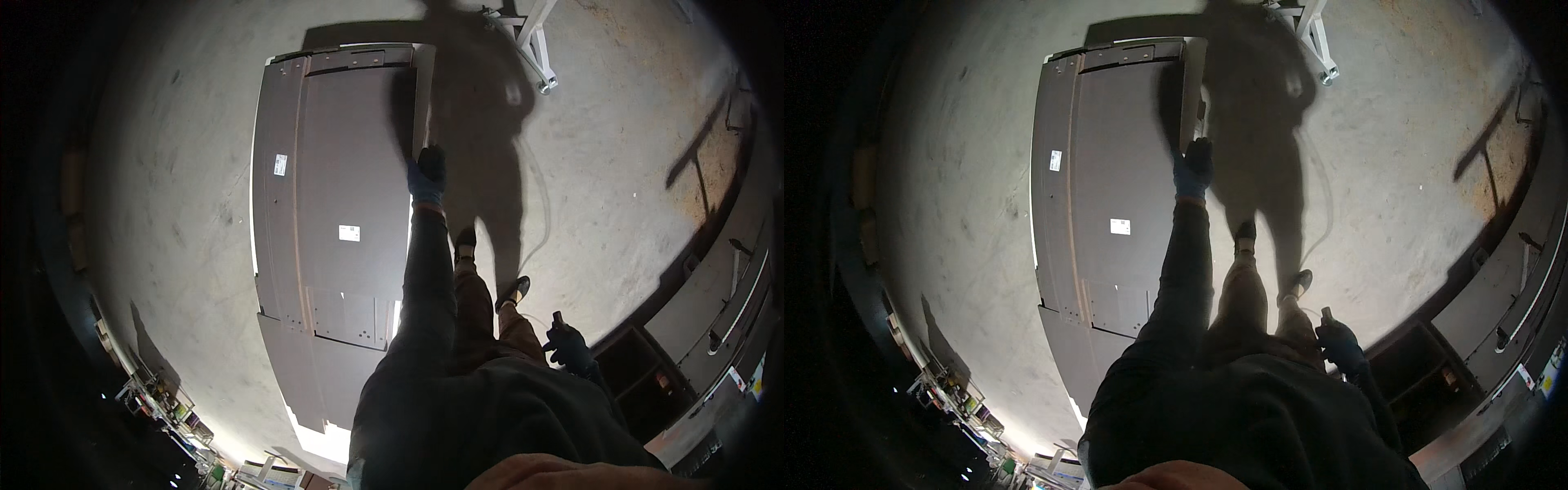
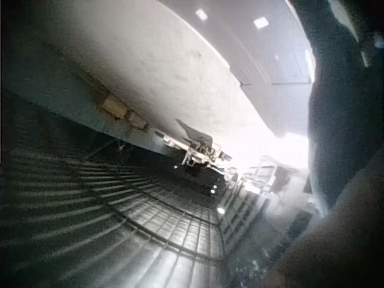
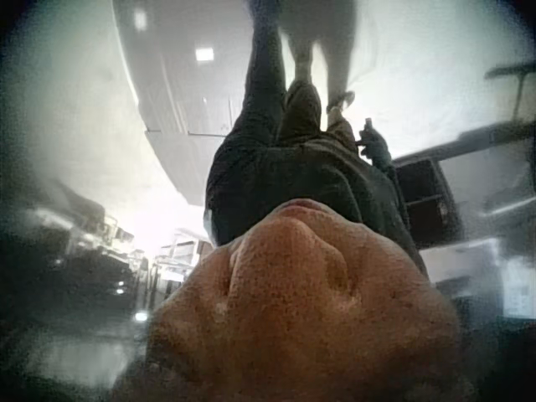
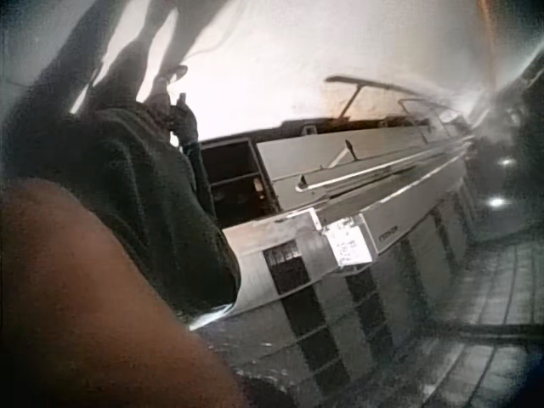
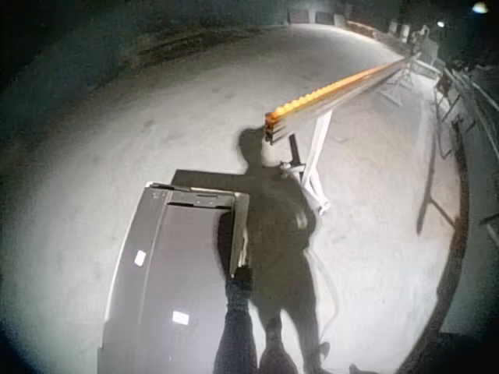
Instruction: The person repeatedly picks up rectangular wood panels from a stack, carries them to a workbench, and places them down. The person also moves a large white board across the floor and returns to the workbench to continue handling the panels.
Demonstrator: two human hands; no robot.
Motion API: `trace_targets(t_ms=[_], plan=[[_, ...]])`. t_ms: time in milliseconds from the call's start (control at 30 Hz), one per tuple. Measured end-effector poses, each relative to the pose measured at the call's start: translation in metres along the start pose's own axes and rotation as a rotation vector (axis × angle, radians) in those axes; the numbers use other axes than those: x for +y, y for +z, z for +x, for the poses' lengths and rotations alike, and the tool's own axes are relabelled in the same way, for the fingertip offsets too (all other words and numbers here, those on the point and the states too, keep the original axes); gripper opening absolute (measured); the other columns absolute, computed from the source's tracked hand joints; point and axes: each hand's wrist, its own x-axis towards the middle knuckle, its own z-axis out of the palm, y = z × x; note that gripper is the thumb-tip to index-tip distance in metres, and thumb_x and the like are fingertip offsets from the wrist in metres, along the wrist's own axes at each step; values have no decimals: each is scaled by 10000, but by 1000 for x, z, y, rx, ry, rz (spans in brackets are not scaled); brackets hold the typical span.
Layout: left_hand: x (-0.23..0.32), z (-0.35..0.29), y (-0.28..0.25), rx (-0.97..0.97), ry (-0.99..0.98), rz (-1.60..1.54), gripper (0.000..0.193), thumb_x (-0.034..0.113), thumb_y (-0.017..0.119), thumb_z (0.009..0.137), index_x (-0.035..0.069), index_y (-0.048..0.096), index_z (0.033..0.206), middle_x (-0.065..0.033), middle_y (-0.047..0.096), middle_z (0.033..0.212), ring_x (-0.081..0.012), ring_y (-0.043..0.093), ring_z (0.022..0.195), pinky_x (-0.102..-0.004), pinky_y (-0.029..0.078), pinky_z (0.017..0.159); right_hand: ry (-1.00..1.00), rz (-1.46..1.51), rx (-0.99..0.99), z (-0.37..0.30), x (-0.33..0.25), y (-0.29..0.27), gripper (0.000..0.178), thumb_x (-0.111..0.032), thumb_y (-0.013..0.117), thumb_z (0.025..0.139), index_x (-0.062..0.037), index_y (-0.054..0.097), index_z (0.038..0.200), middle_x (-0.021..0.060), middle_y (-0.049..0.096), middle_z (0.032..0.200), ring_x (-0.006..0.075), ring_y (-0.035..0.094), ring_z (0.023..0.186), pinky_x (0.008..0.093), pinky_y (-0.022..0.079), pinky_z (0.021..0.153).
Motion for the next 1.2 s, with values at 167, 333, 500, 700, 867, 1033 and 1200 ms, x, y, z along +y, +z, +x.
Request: trace_targets(t_ms=[167, 333, 500, 700, 867, 1033, 1200], plan=[[48, -150, -51, 408, 1032, 965, 164, 162, 655, 951, 2, 678, 924, -18, 646, 858, -134, 577, 744, -288, 507, 689, -43, -117, 60, 51, 0, -1, 272, -247, 680, 970, -78, 600, 1167, 53, 698, 748, 140, 624, 510, 275, 456, 423], [162, -259, -134, 1603, 566, 1374, 884, 580, 771, 847, -93, 539, 1372, -229, 702, 1190, -345, 714, 996, -479, 599, 868, -489, -257, 61, 194, -142, 65, 350, -265, 746, 924, -32, 607, 1145, 54, 653, 737, 142, 608, 530, 304, 494, 483], [231, -228, -181, 873, 503, 921, 559, 381, 677, 972, -62, 632, 1310, -174, 720, 1228, -278, 695, 1081, -451, 575, 942, -515, 148, -105, 303, -297, 159, 327, -278, 795, 888, -36, 615, 1015, 52, 610, 707, 137, 600, 535, 296, 509, 467], [276, -241, -188, 416, 283, 487, 393, 326, 583, 1030, -17, 673, 1199, -134, 732, 1158, -260, 685, 1056, -395, 553, 952, -384, 148, -42, 306, -322, 202, 212, -138, 681, 910, -41, 624, 1089, 16, 586, 692, 87, 537, 505, 239, 398, 419], [309, -229, -223, 509, 267, 903, 253, 241, 595, 1015, 38, 664, 1149, -108, 729, 1112, -246, 690, 1008, -369, 553, 896, -494, 81, -84, 330, -317, 216, 190, -140, 633, 949, -64, 642, 1123, 34, 618, 660, 95, 541, 481, 245, 392, 413], [307, -215, -250, 621, 233, 1793, 184, 196, 702, 944, 82, 676, 1086, -71, 741, 1011, -212, 713, 912, -359, 572, 757, -545, -85, 115, 352, -323, 221, 299, -278, 642, 949, -65, 672, 1157, 38, 623, 622, 109, 566, 481, 279, 423, 421], [278, -219, -240, 726, 109, 1425, 288, 350, 683, 946, 125, 696, 1124, -52, 760, 949, -202, 728, 823, -369, 557, 674, -631, -156, 261, 335, -325, 199, 418, -183, 700, 845, -35, 669, 1235, 104, 708, 736, 171, 672, 580, 332, 520, 517]])
